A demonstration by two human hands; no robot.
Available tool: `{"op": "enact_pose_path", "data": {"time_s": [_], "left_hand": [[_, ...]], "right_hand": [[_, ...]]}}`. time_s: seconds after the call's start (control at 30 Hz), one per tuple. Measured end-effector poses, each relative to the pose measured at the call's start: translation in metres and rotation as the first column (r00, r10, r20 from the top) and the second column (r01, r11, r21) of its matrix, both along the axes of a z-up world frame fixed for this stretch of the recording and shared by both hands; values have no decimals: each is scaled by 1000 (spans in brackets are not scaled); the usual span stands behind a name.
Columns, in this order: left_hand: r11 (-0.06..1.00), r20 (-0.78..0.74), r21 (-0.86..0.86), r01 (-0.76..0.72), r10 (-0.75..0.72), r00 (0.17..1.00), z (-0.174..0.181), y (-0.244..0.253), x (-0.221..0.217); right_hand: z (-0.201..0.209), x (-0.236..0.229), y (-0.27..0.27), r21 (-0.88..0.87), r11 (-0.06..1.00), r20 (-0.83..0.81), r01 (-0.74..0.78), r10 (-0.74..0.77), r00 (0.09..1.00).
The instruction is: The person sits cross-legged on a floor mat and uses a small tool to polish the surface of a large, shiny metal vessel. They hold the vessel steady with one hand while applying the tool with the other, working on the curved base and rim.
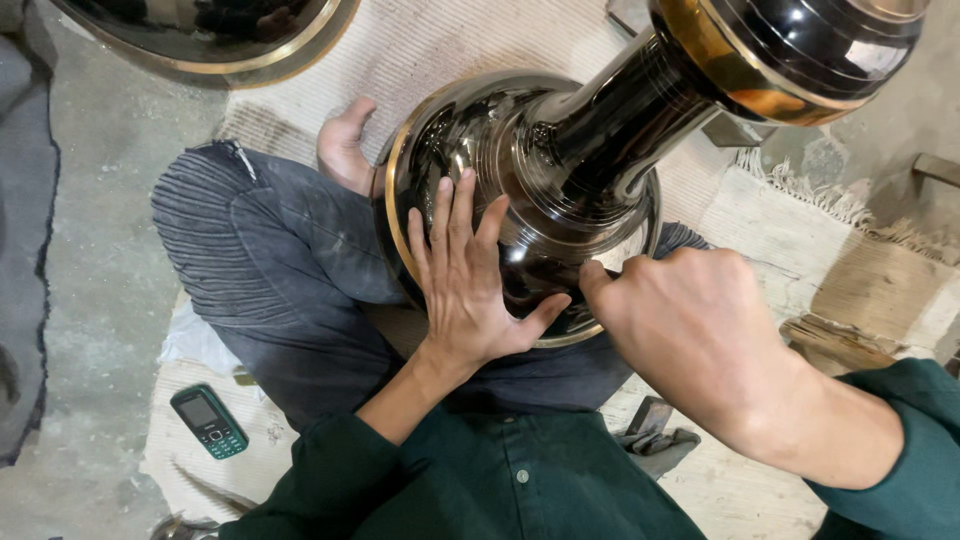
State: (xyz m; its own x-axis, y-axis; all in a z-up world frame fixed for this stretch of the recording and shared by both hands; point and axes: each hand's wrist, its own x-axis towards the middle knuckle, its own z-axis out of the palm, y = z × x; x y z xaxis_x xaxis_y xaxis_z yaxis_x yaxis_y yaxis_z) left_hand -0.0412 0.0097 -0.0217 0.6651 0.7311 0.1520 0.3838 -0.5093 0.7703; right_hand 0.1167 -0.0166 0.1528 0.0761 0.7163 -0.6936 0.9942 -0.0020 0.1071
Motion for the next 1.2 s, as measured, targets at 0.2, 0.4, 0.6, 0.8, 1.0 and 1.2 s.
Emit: {"op": "enact_pose_path", "data": {"time_s": [0.2,0.4,0.6,0.8,1.0,1.2], "left_hand": [[1000,-4,-1,4,-4,1000,-2,-1,0],[1000,1,2,-2,2,1000,-4,-2,1],[1000,-16,3,-5,5,1000,-4,-3,1],[1000,-10,15,-2,2,1000,-3,-2,1],[1000,5,19,9,-9,1000,-1,0,0],[999,-19,36,12,-12,1000,0,0,2]], "right_hand": [[0,-3,2,11,1000,-4,-17,17,1000],[0,-4,3,-27,1000,-2,-5,5,1000],[-4,-4,-2,31,999,-52,-15,17,999],[-8,3,-11,-14,998,-44,-54,54,998],[-5,32,-17,-119,979,-127,167,-182,975],[-10,59,-13,-167,980,-158,107,-134,978]]}}
